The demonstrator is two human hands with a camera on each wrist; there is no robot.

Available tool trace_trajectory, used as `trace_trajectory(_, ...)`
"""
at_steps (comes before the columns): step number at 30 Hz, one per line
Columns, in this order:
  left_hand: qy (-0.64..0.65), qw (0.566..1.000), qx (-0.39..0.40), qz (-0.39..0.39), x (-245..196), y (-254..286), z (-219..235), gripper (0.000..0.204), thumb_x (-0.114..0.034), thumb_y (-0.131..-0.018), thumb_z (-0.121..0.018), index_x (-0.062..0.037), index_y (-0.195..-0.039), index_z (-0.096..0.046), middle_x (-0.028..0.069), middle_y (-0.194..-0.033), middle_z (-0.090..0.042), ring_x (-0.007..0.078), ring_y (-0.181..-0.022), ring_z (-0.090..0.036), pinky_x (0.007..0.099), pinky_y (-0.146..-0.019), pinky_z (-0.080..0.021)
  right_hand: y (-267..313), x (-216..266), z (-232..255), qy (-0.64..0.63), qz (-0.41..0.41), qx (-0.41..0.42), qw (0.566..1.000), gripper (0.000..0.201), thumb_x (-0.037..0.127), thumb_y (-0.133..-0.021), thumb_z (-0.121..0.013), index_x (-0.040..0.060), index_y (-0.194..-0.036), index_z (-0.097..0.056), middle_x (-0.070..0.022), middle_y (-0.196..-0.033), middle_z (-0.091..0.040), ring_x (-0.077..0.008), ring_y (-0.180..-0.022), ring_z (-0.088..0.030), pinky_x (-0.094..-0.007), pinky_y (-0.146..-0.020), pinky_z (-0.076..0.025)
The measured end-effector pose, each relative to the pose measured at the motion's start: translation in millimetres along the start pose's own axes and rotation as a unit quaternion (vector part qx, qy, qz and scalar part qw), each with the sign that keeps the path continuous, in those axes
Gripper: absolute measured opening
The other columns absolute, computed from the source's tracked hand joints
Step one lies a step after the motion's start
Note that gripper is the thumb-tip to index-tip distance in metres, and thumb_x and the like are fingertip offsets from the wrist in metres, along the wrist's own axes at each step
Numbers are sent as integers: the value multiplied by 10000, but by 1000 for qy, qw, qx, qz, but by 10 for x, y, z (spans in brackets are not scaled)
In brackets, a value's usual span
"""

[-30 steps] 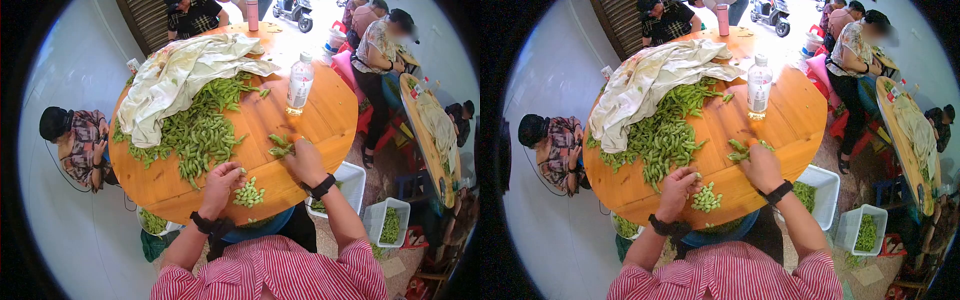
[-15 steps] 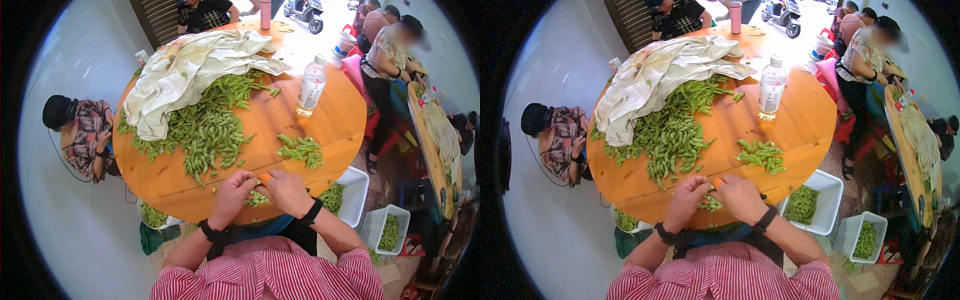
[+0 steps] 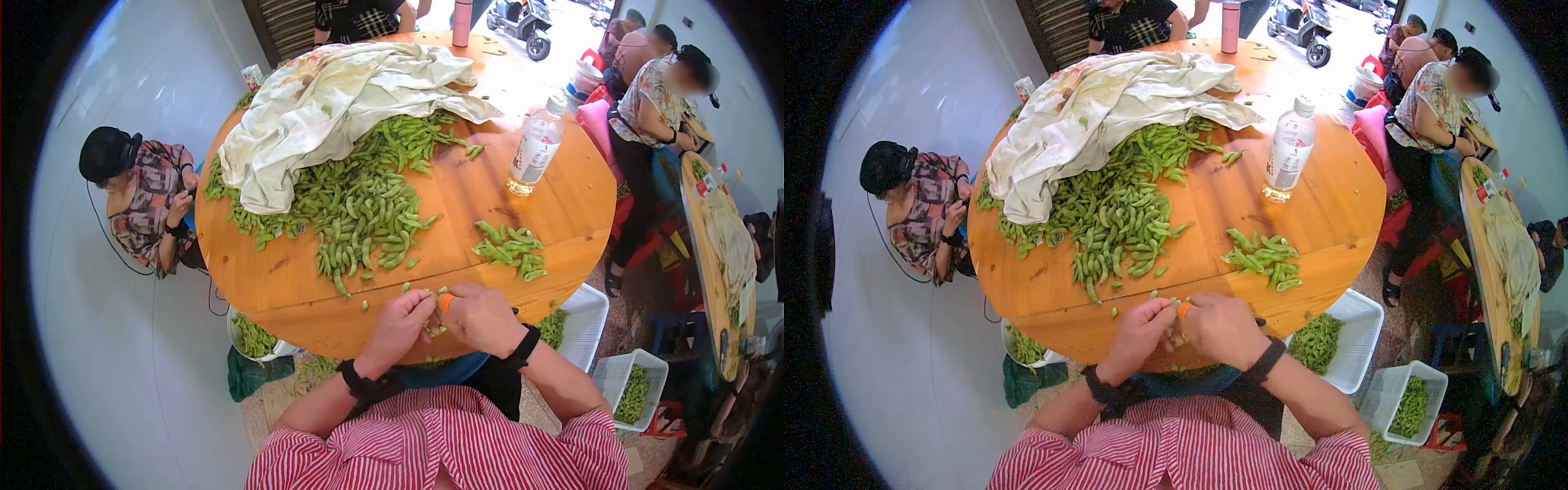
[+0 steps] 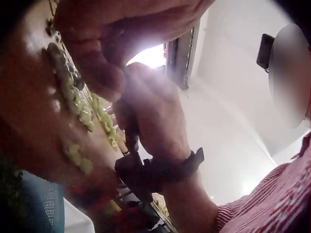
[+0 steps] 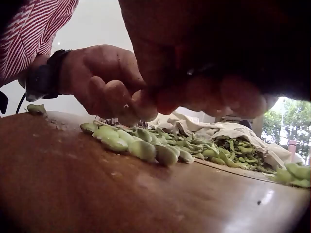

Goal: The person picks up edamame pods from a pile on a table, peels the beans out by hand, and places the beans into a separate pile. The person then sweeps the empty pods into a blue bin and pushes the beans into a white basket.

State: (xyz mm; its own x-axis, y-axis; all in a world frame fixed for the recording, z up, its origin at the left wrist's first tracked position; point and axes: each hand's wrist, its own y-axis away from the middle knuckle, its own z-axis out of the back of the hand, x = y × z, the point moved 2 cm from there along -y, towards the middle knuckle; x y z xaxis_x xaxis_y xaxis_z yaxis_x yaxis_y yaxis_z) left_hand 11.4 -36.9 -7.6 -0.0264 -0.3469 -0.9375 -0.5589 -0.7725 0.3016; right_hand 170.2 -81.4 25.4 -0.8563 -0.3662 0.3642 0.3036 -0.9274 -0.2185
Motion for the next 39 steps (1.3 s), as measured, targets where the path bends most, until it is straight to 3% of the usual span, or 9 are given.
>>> trace_trajectory(3, 2, 1000, -25, -12, 7, -44, 51, 194, -182, -961, -561, -4, -983, -633, -2, -790, -641, 51, -616, -559, 194, -520, -451, -8, -146, -82, -10, -31, -41, 999, 216, 216, -817, -653, 52, -697, -580, -129, -696, -561, -334, -671, -590, -434, -571, -468)
trace_trajectory(11, -144, 975, -133, -107, -46, -52, 393, 185, -137, -924, -587, 13, -1023, -633, 20, -804, -643, 87, -704, -575, 234, -629, -462, -66, -654, 187, 74, -147, -89, 982, 222, 230, -819, -644, 49, -705, -585, -133, -702, -602, -321, -684, -633, -437, -574, -497)
trace_trajectory(14, -272, 928, -181, -181, -97, 61, 514, 161, -107, -904, -586, 9, -1004, -635, 82, -813, -639, 158, -691, -592, 279, -638, -469, -35, -656, 211, 54, -114, -106, 986, 222, 227, -814, -653, 53, -692, -589, -127, -709, -598, -323, -672, -626, -435, -571, -496)
trace_trajectory(16, -394, 864, -212, -231, -172, 173, 545, 152, -86, -875, -595, 4, -996, -617, 144, -850, -603, 260, -717, -602, 336, -649, -472, 0, -547, 160, 13, -40, -67, 997, 227, 225, -802, -668, 51, -682, -585, -116, -706, -582, -323, -664, -619, -433, -569, -495)
trace_trajectory(20, -478, 823, -216, -218, -169, 296, 587, 159, -84, -858, -608, -2, -994, -593, 159, -900, -573, 329, -777, -597, 392, -666, -475, -11, -402, -6, -29, 14, -45, 998, 221, 213, -805, -644, 59, -660, -581, -103, -699, -568, -314, -654, -616, -423, -565, -496)
trace_trajectory(22, -541, 785, -197, -230, -153, 298, 577, 182, -87, -857, -612, -7, -1018, -582, 169, -933, -565, 357, -828, -596, 418, -692, -476, -27, -386, -91, 35, 6, -12, 999, 254, 226, -807, -674, 59, -658, -554, -98, -706, -557, -306, -631, -595, -416, -548, -477)
trace_trajectory(25, -505, 822, -160, -208, -148, 248, 443, 214, -126, -870, -602, 1, -1042, -594, 186, -954, -575, 376, -872, -586, 421, -743, -479, -45, -339, -63, 36, 10, -11, 999, 258, 225, -805, -673, 62, -646, -552, -99, -702, -562, -309, -636, -599, -420, -546, -479)
trace_trajectory(31, -501, 822, -125, -241, -133, 34, 205, 240, -182, -888, -598, -3, -1047, -607, 174, -968, -589, 367, -884, -594, 421, -745, -482, -24, -315, 0, 31, 7, -3, 999, 153, 188, -818, -584, 74, -717, -589, -103, -694, -576, -305, -632, -624, -420, -553, -500)
trace_trajectory(39, -484, 832, -58, -265, -153, -62, -75, 221, -175, -848, -669, -47, -1025, -634, 145, -865, -557, 323, -779, -586, 395, -662, -472, -11, -329, -63, 17, -17, -18, 1000, 175, 204, -812, -637, 67, -715, -588, -117, -687, -593, -319, -660, -628, -430, -569, -496)
